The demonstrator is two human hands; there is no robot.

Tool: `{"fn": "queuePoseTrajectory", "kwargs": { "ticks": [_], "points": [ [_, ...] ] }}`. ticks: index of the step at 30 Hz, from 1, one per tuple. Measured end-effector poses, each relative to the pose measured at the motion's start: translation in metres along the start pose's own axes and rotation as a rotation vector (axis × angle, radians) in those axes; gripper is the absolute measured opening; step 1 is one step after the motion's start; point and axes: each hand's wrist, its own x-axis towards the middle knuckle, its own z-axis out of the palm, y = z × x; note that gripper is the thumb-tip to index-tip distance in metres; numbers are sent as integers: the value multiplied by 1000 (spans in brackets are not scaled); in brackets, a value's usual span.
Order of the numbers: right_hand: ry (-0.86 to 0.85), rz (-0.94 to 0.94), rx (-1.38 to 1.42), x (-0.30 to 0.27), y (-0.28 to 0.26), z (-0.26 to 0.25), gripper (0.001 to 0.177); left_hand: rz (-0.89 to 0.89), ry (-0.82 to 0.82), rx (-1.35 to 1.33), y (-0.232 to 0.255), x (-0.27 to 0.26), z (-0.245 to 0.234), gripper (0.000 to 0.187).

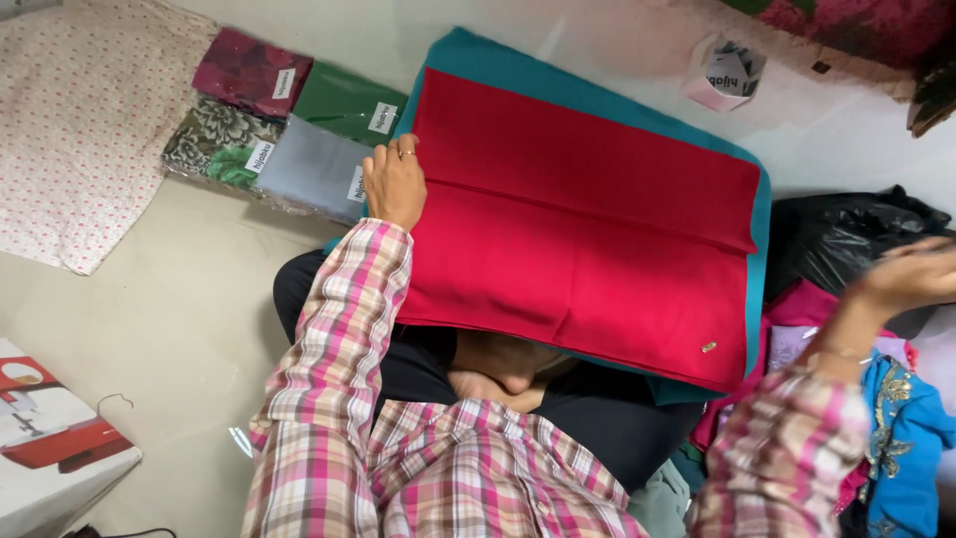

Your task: A person uses a lint roller to clean a red piece of fabric and then folds it while sitting on the floor.

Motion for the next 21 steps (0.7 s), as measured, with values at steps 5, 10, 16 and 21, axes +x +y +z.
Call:
{"fn": "queuePoseTrajectory", "kwargs": {
  "ticks": [5,10,16,21],
  "points": [
    [-117,-223,-157,-58,-33,85,39,-57,-57,-81,3,1,-7,33],
    [-671,-259,-165,-112,-103,191,51,-116,-54,-63,7,4,-15,35],
    [-741,-351,-246,-111,-178,305,48,-145,-111,-62,7,2,-17,40],
    [-771,-304,-225,-82,-222,373,44,-128,-111,-40,9,1,-15,38]
  ]
}}
